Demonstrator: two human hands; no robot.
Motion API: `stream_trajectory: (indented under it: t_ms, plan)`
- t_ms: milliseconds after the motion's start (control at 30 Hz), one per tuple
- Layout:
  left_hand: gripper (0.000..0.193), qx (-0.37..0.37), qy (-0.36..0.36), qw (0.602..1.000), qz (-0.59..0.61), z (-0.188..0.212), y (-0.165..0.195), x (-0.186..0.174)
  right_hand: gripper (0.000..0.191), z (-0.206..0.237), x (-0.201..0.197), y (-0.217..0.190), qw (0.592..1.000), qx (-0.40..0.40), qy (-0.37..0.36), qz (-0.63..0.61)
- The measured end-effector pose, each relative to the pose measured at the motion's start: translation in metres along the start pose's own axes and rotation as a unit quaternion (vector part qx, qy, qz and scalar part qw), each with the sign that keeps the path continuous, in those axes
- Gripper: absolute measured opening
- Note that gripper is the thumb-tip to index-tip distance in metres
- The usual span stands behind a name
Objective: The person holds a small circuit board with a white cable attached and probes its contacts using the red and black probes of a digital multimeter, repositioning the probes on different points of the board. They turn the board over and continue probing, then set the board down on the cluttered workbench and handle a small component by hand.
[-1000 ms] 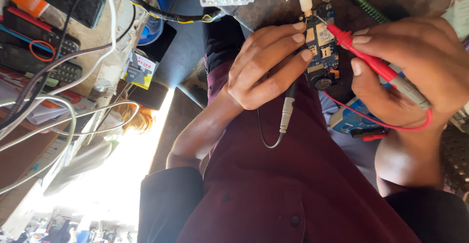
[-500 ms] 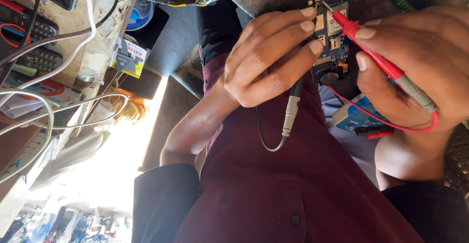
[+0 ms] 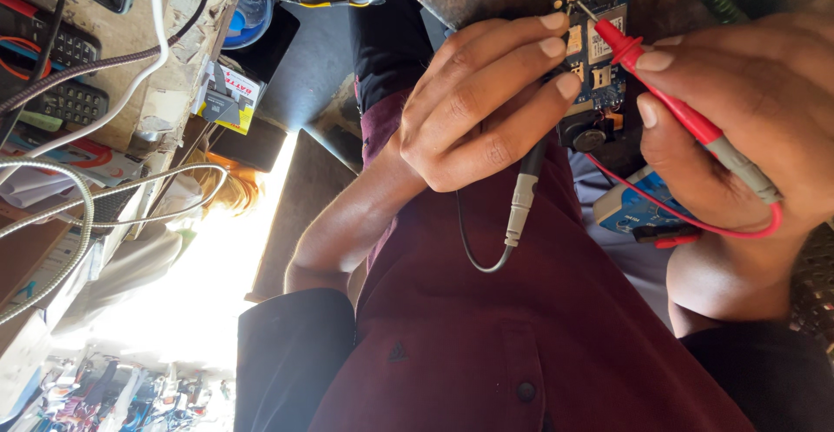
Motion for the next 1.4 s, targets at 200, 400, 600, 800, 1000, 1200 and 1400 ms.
stream_trajectory:
  t_ms: [200, 400, 600, 800, 1000, 1200, 1400]
  plan:
    - [0.028, -0.001, -0.001, 1.000, 0.001, 0.001, 0.000, 0.000, 0.022, -0.002, 0.000, -0.001, 1.000, -0.003, -0.009, 0.005]
    - [0.028, -0.003, -0.004, 1.000, -0.001, -0.001, 0.000, -0.001, 0.021, -0.008, -0.003, -0.007, 1.000, 0.001, -0.003, 0.020]
    - [0.029, -0.018, -0.027, 0.999, 0.017, -0.005, 0.003, -0.004, 0.018, -0.025, -0.011, -0.034, 0.989, -0.064, 0.013, 0.133]
    - [0.029, -0.052, -0.024, 0.998, 0.039, -0.007, 0.007, 0.001, 0.017, -0.022, -0.017, -0.058, 0.968, -0.083, 0.045, 0.234]
    - [0.025, -0.104, 0.010, 0.994, 0.033, -0.005, 0.013, 0.011, 0.026, -0.004, -0.025, -0.060, 0.974, -0.048, 0.066, 0.213]
    - [0.022, -0.103, 0.021, 0.994, 0.014, -0.001, 0.018, 0.015, 0.024, 0.017, -0.035, -0.064, 0.976, -0.081, 0.097, 0.180]
    - [0.024, -0.087, 0.033, 0.996, 0.011, 0.001, 0.026, 0.005, 0.017, 0.062, -0.058, -0.054, 0.988, 0.000, 0.152, 0.033]
Point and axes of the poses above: each hand's wrist, its own z-axis away from the middle knuckle, its own x-axis out of the palm, y = z × x, the point moved 10 cm from there along -z, towards the middle knuckle, and after that the axes turned 15 degrees about -y, right-handed, at the moved point
